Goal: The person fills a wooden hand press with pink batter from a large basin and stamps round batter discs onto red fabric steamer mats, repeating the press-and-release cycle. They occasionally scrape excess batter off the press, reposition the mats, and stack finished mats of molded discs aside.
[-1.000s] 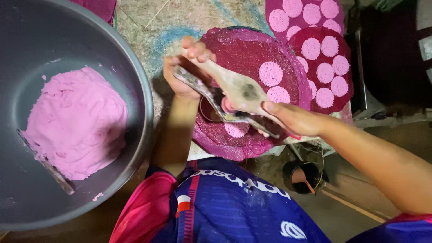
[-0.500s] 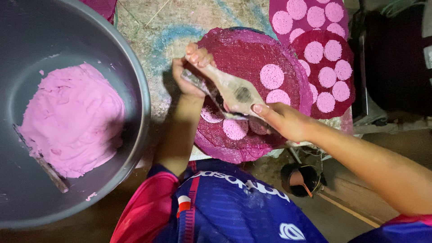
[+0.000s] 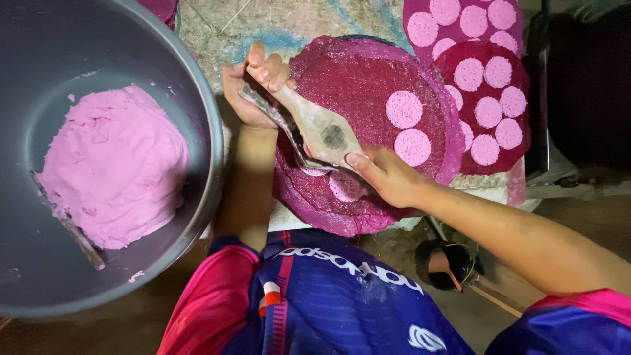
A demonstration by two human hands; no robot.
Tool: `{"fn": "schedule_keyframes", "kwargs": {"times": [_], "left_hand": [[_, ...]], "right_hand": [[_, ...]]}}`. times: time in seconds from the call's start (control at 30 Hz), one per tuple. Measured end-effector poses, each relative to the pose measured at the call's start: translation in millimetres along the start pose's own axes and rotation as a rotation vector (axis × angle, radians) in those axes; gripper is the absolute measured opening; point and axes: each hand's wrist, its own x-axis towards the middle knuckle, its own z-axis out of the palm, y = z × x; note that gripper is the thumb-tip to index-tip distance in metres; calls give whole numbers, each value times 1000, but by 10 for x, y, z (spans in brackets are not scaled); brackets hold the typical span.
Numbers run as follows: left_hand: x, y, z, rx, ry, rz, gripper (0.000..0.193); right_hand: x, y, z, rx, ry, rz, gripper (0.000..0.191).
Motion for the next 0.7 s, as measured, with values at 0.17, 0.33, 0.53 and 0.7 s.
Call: {"fn": "schedule_keyframes", "kwargs": {"times": [0.17,0.33,0.53,0.7], "left_hand": [[-52,-365,0,-140,94,49,21],[126,-352,-33,23,70,90,22],[147,-239,2,44,89,54,22],[195,-229,138,129,97,76,25]], "right_hand": [[-106,22,-176,89,-64,275,77],[-89,15,-271,-97,88,163,69],[-59,48,-189,140,37,228,65],[55,135,-165,-234,196,-52,52]]}}
